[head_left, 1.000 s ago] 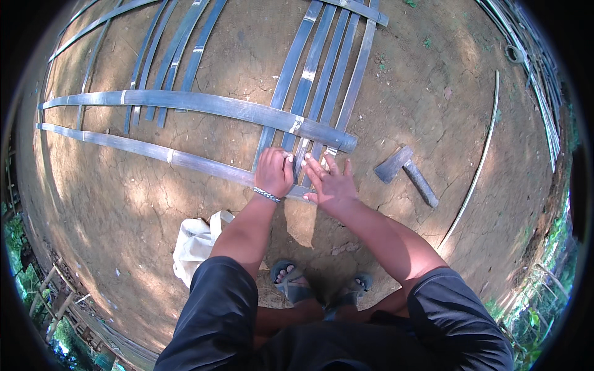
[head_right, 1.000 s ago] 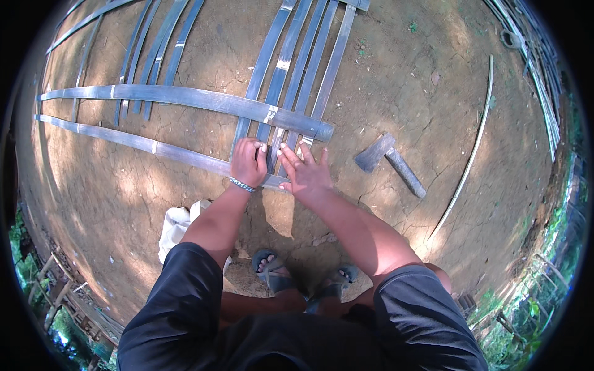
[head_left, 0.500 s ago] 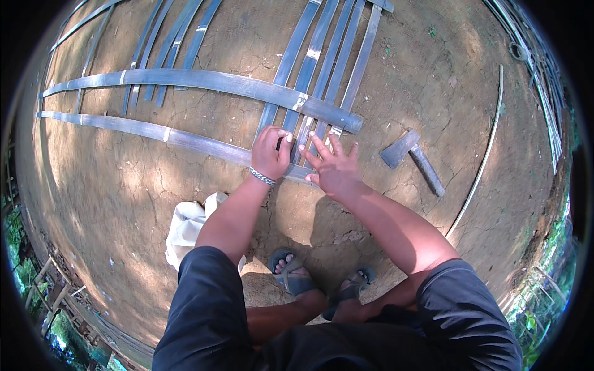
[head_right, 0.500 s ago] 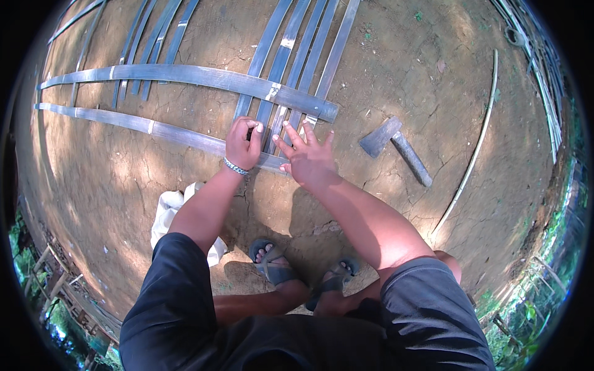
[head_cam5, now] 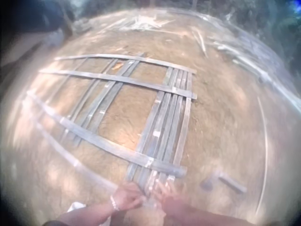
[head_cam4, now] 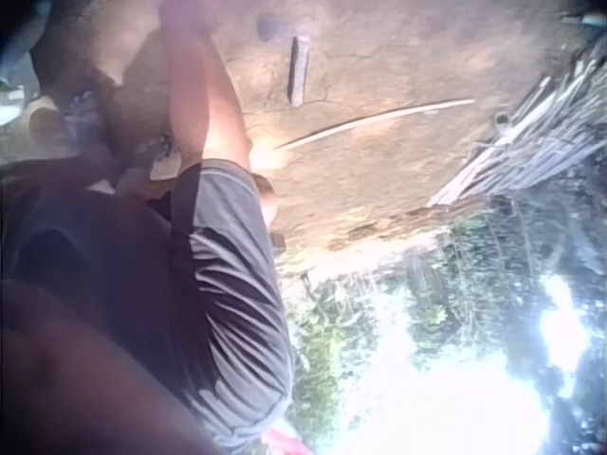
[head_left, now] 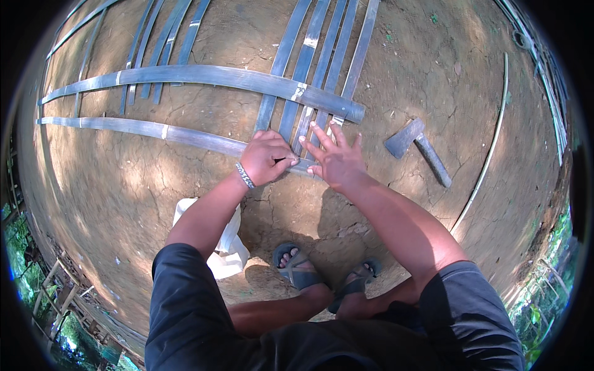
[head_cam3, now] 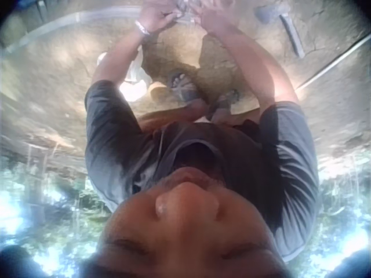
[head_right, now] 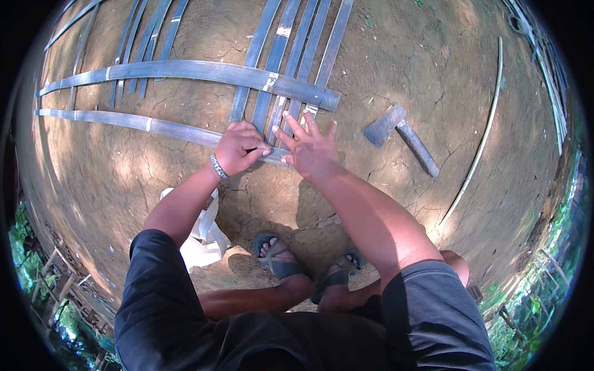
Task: The person assembles a bamboo frame by hand, picking nails from a bag and driving them into the bamboo slats using an axe as a hammer.
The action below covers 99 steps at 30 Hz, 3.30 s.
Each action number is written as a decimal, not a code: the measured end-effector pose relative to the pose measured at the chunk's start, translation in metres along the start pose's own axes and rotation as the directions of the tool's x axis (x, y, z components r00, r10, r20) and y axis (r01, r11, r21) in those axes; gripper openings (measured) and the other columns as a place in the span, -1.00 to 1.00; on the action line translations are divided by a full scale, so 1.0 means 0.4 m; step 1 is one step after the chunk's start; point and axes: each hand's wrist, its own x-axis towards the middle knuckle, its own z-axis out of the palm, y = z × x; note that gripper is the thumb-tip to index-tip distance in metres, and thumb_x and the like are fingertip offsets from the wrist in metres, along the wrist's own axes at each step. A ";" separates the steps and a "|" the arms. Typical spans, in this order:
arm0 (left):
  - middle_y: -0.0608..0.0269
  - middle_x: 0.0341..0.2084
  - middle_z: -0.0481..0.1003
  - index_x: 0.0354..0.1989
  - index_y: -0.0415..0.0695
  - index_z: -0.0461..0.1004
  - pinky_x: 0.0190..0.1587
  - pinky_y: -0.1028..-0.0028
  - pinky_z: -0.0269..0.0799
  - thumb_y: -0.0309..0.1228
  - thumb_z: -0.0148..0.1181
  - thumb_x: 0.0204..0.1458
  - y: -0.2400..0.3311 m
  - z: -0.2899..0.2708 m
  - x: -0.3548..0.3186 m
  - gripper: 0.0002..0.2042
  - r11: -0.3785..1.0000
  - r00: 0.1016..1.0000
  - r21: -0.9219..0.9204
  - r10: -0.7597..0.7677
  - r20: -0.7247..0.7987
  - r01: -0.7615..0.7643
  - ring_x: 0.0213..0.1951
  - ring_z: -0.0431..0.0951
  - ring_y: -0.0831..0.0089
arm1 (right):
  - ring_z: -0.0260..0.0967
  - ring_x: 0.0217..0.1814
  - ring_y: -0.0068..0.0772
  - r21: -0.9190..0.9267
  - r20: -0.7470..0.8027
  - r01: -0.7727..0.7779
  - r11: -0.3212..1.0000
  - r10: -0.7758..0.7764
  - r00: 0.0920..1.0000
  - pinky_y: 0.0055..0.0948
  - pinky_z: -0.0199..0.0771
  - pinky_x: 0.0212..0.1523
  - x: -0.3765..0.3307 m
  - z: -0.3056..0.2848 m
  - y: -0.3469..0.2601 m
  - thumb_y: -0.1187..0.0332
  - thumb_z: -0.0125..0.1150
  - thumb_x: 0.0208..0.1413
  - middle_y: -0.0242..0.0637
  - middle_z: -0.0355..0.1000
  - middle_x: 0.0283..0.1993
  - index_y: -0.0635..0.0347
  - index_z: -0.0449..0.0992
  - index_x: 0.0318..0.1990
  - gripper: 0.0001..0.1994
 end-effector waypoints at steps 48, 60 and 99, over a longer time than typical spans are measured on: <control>0.32 -0.33 0.57 -0.41 -0.05 0.59 0.39 0.01 0.21 -0.49 0.37 0.00 0.036 0.165 -0.100 -0.93 0.977 0.877 0.190 0.006 -0.480 0.098 -0.03 0.61 0.26 | -0.22 0.72 0.00 0.082 -0.216 0.037 0.996 -0.018 0.976 0.50 -0.02 0.54 0.003 0.050 0.004 -0.10 0.30 0.23 -0.59 -0.25 0.73 -0.54 0.18 0.54 -0.27; 0.25 -0.29 0.57 -0.39 -0.09 0.56 0.45 -0.07 0.08 -0.55 0.35 0.01 0.072 0.240 -0.107 -0.91 0.960 0.755 0.072 -0.165 -0.635 0.270 0.14 0.60 0.19 | -0.26 0.73 0.02 0.063 -0.208 0.054 0.997 -0.040 0.977 0.51 0.00 0.52 0.003 0.042 0.009 -0.13 0.27 0.24 -0.54 -0.26 0.73 -0.53 0.16 0.55 -0.27; 0.23 -0.29 0.57 -0.34 -0.09 0.61 0.47 -0.05 0.08 -0.54 0.33 0.06 0.101 0.272 -0.115 -0.95 0.927 0.646 0.030 -0.237 -0.726 0.373 0.25 0.56 0.20 | 0.43 -0.36 -0.38 0.828 -0.167 -0.136 0.543 0.471 0.866 -0.36 0.49 -0.25 -0.358 0.345 0.382 0.20 0.09 0.46 -0.27 0.44 -0.36 0.29 0.39 0.23 -0.63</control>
